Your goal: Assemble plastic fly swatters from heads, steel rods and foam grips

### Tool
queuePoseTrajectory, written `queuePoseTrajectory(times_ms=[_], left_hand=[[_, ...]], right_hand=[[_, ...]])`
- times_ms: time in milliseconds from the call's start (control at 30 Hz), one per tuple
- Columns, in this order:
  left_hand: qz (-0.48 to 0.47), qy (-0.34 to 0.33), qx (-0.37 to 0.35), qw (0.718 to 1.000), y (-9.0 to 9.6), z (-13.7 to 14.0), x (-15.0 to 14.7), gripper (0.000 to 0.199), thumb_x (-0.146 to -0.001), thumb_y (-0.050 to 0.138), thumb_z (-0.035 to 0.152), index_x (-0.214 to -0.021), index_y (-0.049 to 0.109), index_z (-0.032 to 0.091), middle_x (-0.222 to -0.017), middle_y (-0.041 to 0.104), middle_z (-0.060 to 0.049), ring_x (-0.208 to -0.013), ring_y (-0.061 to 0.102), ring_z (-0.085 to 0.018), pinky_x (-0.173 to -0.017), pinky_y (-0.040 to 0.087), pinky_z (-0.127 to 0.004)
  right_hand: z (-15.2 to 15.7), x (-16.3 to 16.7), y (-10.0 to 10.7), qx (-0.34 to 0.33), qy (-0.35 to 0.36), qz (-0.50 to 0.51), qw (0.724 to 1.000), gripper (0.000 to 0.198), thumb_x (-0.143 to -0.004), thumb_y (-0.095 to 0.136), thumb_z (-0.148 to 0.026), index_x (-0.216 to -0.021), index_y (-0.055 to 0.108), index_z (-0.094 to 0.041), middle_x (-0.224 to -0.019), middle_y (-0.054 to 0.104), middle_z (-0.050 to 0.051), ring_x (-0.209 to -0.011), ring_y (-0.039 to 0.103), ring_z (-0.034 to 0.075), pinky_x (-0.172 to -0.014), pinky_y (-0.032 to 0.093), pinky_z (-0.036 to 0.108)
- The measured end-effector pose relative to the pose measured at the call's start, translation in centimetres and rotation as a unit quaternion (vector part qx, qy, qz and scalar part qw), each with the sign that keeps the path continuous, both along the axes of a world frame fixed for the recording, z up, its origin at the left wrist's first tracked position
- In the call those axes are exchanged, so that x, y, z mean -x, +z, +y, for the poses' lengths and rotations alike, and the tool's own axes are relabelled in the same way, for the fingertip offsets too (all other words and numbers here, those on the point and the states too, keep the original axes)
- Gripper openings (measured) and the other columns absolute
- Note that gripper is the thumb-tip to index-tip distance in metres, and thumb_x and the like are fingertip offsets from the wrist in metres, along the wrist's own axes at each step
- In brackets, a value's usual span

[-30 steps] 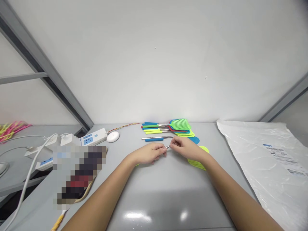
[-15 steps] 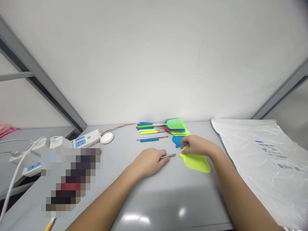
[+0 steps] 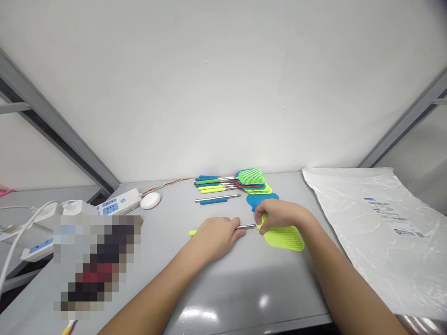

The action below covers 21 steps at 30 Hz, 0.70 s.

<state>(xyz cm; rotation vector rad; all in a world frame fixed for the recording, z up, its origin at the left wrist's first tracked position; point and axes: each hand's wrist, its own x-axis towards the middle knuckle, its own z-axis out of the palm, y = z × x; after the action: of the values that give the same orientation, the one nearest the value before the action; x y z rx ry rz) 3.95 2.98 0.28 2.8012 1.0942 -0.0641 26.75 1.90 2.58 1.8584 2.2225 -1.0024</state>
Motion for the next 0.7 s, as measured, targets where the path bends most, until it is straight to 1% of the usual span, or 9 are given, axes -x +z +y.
queuePoseTrajectory(times_ms=[67,200,267,367,467,567,633,700], left_hand=[[0.001,0.002,0.003,1.0,0.1,-0.1,-0.1,0.05,-0.094,0.02,0.054,-0.091,0.058,0.023,-0.081,0.066,-0.006,-0.072,0.061,-0.023,-0.058,0.035,-0.03],[-0.002,0.006,0.009,1.0,0.3,-0.2,-0.1,0.05,-0.093,0.022,0.056,-0.092,0.06,0.023,-0.083,0.066,-0.006,-0.074,0.061,-0.023,-0.06,0.037,-0.031],[-0.008,0.009,0.015,1.0,0.5,-0.1,0.0,0.051,-0.093,0.022,0.057,-0.091,0.061,0.023,-0.082,0.066,-0.006,-0.074,0.061,-0.023,-0.061,0.037,-0.03],[-0.023,0.016,0.028,0.999,0.7,0.4,0.4,0.054,-0.092,0.023,0.059,-0.087,0.062,0.022,-0.082,0.066,-0.007,-0.076,0.06,-0.023,-0.061,0.036,-0.031],[-0.032,0.023,0.041,0.998,0.8,0.9,0.8,0.057,-0.09,0.024,0.062,-0.083,0.063,0.022,-0.08,0.066,-0.007,-0.076,0.06,-0.024,-0.06,0.035,-0.031],[-0.04,0.026,0.056,0.997,0.9,1.3,1.1,0.059,-0.089,0.025,0.065,-0.08,0.063,0.021,-0.077,0.066,-0.007,-0.074,0.059,-0.024,-0.058,0.032,-0.03],[-0.045,0.025,0.065,0.997,1.0,1.5,1.2,0.06,-0.088,0.025,0.066,-0.078,0.063,0.021,-0.076,0.066,-0.007,-0.072,0.059,-0.023,-0.056,0.031,-0.03],[-0.048,0.025,0.069,0.996,1.0,1.6,1.2,0.061,-0.088,0.024,0.067,-0.077,0.064,0.021,-0.075,0.066,-0.006,-0.069,0.058,-0.022,-0.055,0.03,-0.029]], right_hand=[[0.0,0.3,0.0,-0.008,0.02,0.011,1.0,0.025,-0.066,0.07,-0.046,-0.084,0.066,-0.028,-0.094,0.062,-0.001,-0.089,0.056,0.02,-0.064,0.038,0.026],[-0.3,0.5,0.4,-0.066,0.044,0.034,0.996,0.028,-0.069,0.067,-0.052,-0.086,0.067,-0.03,-0.106,0.054,0.001,-0.108,0.048,0.024,-0.078,0.04,0.03],[-0.4,0.4,0.7,-0.077,0.05,0.049,0.995,0.026,-0.071,0.066,-0.049,-0.088,0.066,-0.03,-0.107,0.054,0.001,-0.109,0.046,0.024,-0.081,0.04,0.031],[-0.5,0.3,1.0,-0.045,0.051,0.067,0.995,0.021,-0.075,0.064,-0.042,-0.09,0.064,-0.028,-0.1,0.059,0.0,-0.095,0.053,0.02,-0.075,0.041,0.029],[-0.5,0.2,1.1,-0.022,0.054,0.097,0.994,0.018,-0.078,0.061,-0.036,-0.09,0.063,-0.024,-0.092,0.062,0.0,-0.081,0.055,0.016,-0.066,0.04,0.026],[-0.4,0.4,1.0,-0.023,0.087,0.129,0.988,0.016,-0.079,0.06,-0.033,-0.089,0.063,-0.021,-0.09,0.063,0.0,-0.079,0.054,0.015,-0.064,0.039,0.024],[-0.2,0.6,0.7,-0.016,0.105,0.142,0.984,0.015,-0.082,0.055,-0.033,-0.086,0.062,-0.02,-0.087,0.062,0.0,-0.076,0.053,0.014,-0.063,0.038,0.023],[0.0,0.9,0.4,-0.026,0.091,0.145,0.985,0.023,-0.088,0.046,-0.037,-0.082,0.061,-0.02,-0.085,0.061,0.0,-0.074,0.053,0.014,-0.064,0.039,0.024]])
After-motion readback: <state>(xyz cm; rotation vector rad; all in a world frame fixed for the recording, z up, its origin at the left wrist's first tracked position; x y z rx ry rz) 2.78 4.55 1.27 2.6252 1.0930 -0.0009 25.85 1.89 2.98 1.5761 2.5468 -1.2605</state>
